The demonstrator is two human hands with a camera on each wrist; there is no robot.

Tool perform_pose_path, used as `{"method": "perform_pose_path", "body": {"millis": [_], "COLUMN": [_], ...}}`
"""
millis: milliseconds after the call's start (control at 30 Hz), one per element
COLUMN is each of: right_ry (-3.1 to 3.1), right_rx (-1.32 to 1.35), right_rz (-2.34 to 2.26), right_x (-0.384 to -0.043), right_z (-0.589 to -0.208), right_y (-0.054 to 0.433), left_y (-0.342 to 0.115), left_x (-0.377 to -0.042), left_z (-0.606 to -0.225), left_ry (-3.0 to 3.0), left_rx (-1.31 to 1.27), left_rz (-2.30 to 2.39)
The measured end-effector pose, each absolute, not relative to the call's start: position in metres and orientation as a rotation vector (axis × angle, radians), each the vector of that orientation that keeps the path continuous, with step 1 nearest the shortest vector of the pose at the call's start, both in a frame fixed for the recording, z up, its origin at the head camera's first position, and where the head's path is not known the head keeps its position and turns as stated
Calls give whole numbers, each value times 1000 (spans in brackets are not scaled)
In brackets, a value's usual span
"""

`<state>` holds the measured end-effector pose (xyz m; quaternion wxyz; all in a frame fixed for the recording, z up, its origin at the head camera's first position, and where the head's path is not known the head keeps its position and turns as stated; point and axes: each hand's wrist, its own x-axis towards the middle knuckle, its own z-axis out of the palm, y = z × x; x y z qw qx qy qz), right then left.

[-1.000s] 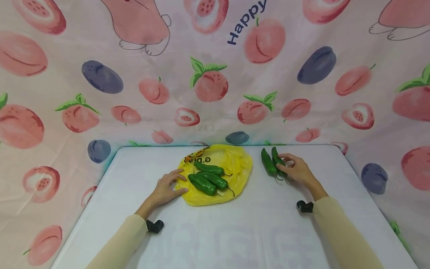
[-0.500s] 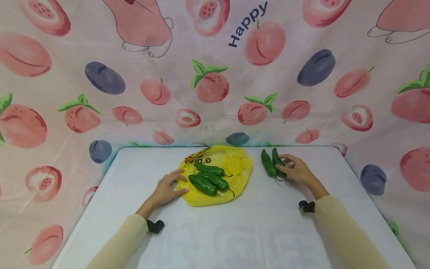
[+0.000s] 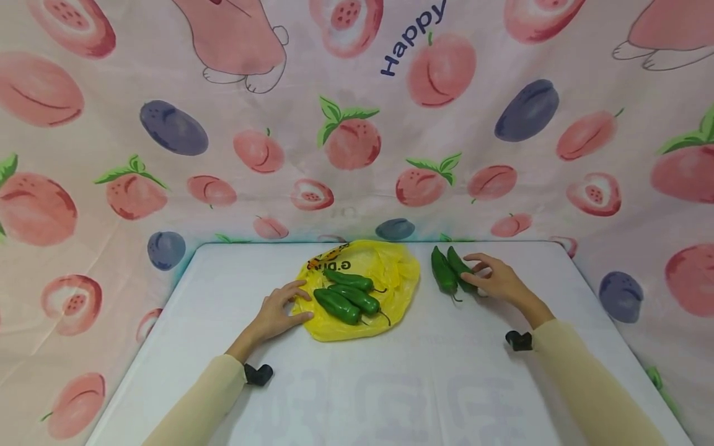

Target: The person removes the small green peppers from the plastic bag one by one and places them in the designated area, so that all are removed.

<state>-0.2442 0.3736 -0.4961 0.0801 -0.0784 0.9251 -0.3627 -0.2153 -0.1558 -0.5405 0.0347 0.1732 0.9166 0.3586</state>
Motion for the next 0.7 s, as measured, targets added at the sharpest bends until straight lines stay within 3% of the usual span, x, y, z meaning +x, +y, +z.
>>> {"method": "perform_pose_path", "body": {"millis": [700], "right_ry": [2849], "right_rx": [-384], "right_rz": [-927], "right_x": [-235], "right_z": [-462], "right_y": [382], "left_y": [-155], "left_x": [-217], "left_z": [-542], "left_ry": [2822], "left_rx": [535], "left_rz": [1099]}}
